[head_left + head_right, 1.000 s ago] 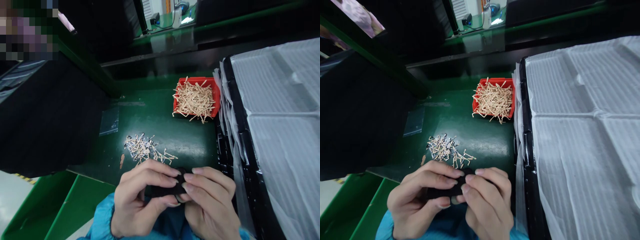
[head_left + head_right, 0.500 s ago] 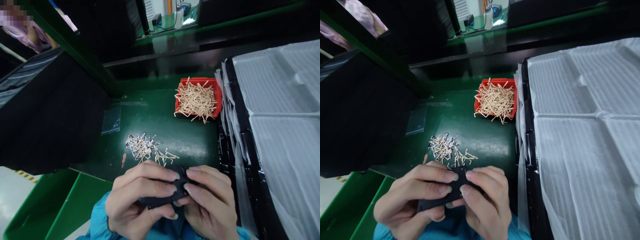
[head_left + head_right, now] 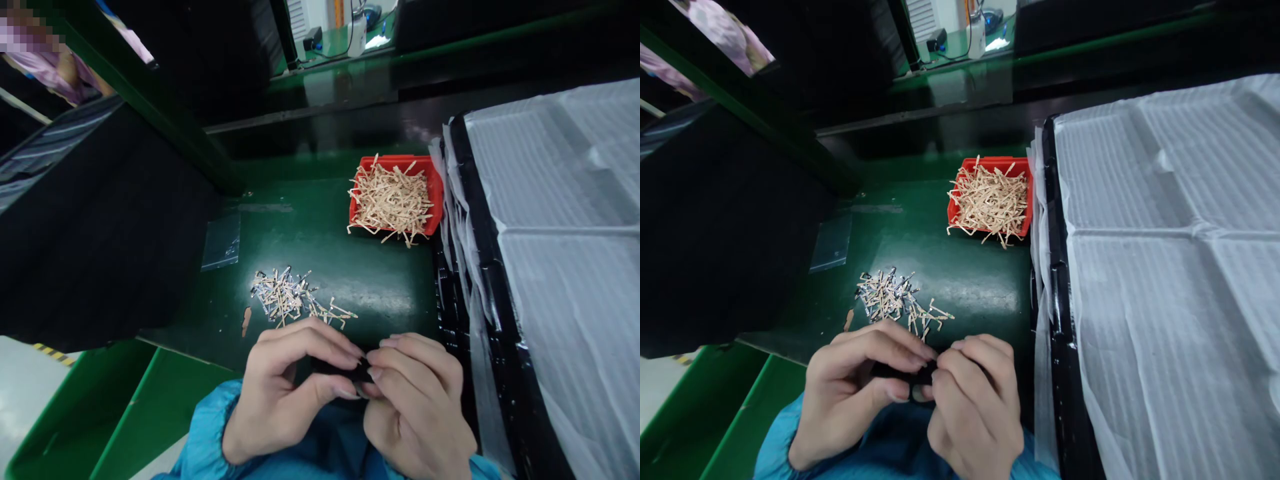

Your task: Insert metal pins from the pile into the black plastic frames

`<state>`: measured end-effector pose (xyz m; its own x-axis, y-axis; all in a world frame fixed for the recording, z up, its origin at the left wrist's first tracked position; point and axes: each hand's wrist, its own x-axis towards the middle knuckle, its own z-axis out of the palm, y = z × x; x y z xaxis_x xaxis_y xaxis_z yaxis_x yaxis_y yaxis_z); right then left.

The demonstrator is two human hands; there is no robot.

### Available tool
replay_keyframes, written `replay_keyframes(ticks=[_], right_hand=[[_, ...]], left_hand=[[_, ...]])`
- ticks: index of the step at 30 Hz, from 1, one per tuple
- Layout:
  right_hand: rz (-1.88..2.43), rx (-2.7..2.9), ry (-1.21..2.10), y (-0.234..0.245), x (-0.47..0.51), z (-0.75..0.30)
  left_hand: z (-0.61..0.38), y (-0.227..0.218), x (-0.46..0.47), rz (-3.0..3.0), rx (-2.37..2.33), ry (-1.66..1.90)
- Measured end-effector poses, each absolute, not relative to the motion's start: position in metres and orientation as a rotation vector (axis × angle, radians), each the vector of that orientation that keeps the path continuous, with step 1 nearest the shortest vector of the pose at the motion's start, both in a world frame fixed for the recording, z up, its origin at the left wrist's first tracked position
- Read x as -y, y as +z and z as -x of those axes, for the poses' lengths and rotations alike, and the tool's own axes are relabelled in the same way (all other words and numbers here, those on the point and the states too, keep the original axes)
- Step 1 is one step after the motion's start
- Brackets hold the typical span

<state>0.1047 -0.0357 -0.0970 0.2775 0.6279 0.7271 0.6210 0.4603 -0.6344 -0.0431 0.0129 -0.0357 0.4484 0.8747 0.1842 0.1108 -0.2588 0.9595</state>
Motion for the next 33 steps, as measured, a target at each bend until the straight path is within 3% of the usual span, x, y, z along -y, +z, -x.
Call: replay_keyframes(ticks=[7,13,19,24,33], right_hand=[[1.202,1.328,0.128,-0.097,0.028,-0.1],[1.201,1.3,0.327,-0.106,0.023,-0.101],[1.227,1.393,0.42,-0.113,0.018,-0.092],[1.22,1.412,0.454,-0.12,0.02,-0.092],[1.247,1.455,0.373,-0.126,0.017,-0.08]], left_hand=[[0.045,-0.046,-0.006,-2.113,-1.178,0.967],[0.08,-0.025,-0.049,-1.906,-1.661,0.932],[0.031,0.03,-0.122,-1.948,-1.383,0.819],[-0.016,0.044,-0.188,-2.008,-1.254,0.709],[-0.063,0.062,-0.177,-2.041,-1.038,0.542]])
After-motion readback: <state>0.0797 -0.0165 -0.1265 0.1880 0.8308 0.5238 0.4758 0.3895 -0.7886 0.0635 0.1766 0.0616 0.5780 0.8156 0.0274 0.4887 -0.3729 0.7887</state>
